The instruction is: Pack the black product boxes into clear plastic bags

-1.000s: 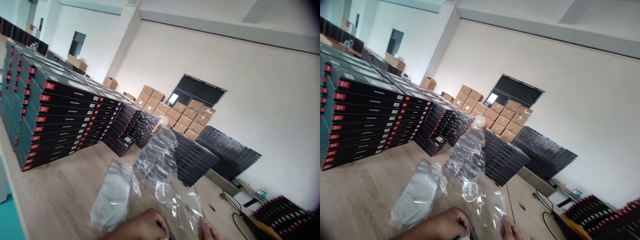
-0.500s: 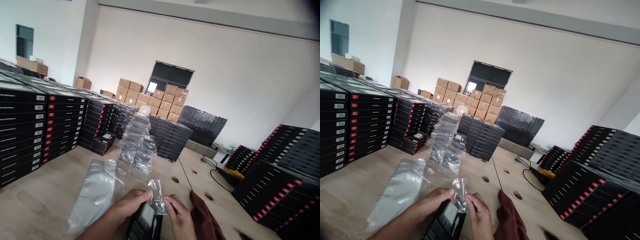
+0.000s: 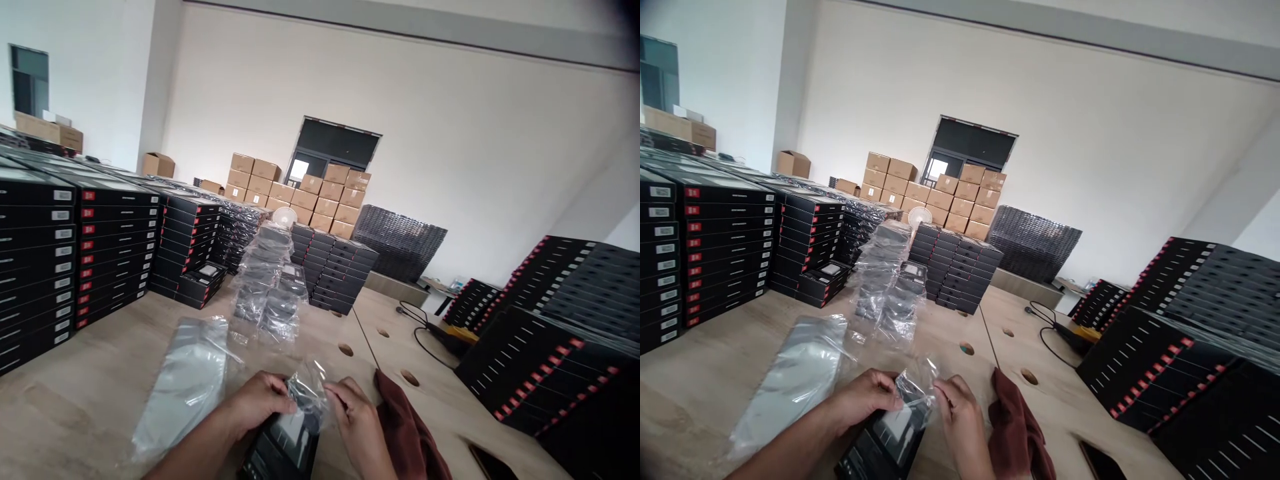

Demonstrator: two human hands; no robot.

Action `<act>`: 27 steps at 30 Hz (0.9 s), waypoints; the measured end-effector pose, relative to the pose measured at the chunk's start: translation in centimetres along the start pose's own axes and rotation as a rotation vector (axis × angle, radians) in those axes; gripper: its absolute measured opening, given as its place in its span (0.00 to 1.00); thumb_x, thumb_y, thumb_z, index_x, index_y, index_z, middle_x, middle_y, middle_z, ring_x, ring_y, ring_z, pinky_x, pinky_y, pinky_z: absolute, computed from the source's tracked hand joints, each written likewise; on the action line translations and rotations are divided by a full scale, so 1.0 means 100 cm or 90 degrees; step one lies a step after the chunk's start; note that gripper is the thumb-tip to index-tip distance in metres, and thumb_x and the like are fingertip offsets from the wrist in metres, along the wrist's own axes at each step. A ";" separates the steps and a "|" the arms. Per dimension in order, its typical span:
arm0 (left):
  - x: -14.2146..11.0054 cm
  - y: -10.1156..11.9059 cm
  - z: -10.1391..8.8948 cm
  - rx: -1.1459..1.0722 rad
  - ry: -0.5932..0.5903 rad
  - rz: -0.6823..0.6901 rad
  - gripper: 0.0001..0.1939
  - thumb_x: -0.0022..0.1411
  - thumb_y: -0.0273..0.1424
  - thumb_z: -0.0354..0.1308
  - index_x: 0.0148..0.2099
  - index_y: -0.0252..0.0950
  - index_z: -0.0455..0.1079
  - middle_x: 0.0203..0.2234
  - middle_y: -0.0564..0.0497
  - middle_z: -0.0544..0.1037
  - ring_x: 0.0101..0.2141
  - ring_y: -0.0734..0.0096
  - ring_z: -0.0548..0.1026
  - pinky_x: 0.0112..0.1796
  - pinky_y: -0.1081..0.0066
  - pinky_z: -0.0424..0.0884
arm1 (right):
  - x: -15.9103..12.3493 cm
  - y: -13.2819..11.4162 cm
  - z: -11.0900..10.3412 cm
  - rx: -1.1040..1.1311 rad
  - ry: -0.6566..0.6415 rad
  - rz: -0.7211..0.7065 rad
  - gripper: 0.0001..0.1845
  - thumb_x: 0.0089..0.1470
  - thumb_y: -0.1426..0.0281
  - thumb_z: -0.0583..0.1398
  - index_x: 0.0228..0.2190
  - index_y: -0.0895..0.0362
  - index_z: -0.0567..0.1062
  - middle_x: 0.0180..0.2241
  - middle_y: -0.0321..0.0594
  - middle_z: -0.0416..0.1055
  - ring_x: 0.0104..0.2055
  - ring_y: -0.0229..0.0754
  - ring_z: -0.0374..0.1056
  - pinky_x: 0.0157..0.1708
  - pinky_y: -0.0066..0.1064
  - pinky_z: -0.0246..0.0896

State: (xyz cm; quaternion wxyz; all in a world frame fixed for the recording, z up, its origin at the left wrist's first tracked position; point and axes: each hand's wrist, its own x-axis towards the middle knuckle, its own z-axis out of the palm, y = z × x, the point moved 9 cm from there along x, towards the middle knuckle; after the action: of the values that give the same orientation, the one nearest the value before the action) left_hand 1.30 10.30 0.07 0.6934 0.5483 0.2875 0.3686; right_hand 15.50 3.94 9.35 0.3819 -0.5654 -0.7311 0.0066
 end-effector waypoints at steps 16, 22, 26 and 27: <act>0.005 -0.011 -0.013 0.099 0.115 0.002 0.15 0.38 0.39 0.66 0.23 0.31 0.73 0.19 0.54 0.70 0.24 0.73 0.64 0.28 0.73 0.57 | -0.005 0.006 0.021 0.021 -0.036 0.140 0.12 0.54 0.63 0.54 0.25 0.55 0.71 0.23 0.36 0.70 0.26 0.40 0.67 0.29 0.29 0.62; 0.007 -0.010 -0.013 0.111 0.125 0.020 0.11 0.41 0.35 0.63 0.23 0.31 0.71 0.17 0.57 0.65 0.21 0.77 0.60 0.25 0.74 0.54 | -0.004 -0.009 0.029 -0.102 0.010 0.044 0.12 0.44 0.76 0.53 0.33 0.54 0.71 0.33 0.40 0.71 0.35 0.44 0.69 0.37 0.32 0.63; 0.006 -0.007 -0.011 0.160 0.112 0.016 0.09 0.44 0.33 0.61 0.24 0.31 0.73 0.20 0.55 0.69 0.23 0.75 0.65 0.26 0.74 0.57 | -0.006 0.013 0.006 -0.130 0.117 0.087 0.09 0.47 0.74 0.51 0.28 0.55 0.70 0.30 0.41 0.71 0.32 0.43 0.69 0.34 0.32 0.64; 0.005 -0.006 -0.010 0.164 0.099 0.021 0.08 0.45 0.32 0.61 0.28 0.31 0.74 0.22 0.53 0.72 0.25 0.72 0.67 0.28 0.73 0.60 | -0.007 0.020 -0.001 -0.126 0.142 0.102 0.08 0.48 0.73 0.51 0.28 0.55 0.70 0.30 0.41 0.71 0.31 0.43 0.69 0.33 0.32 0.65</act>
State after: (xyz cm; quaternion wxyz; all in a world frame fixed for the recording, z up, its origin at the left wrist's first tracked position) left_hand 0.92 11.19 -0.69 0.5864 0.6073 0.3763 0.3817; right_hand 17.27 4.08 8.14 0.4012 -0.6540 -0.6338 -0.0981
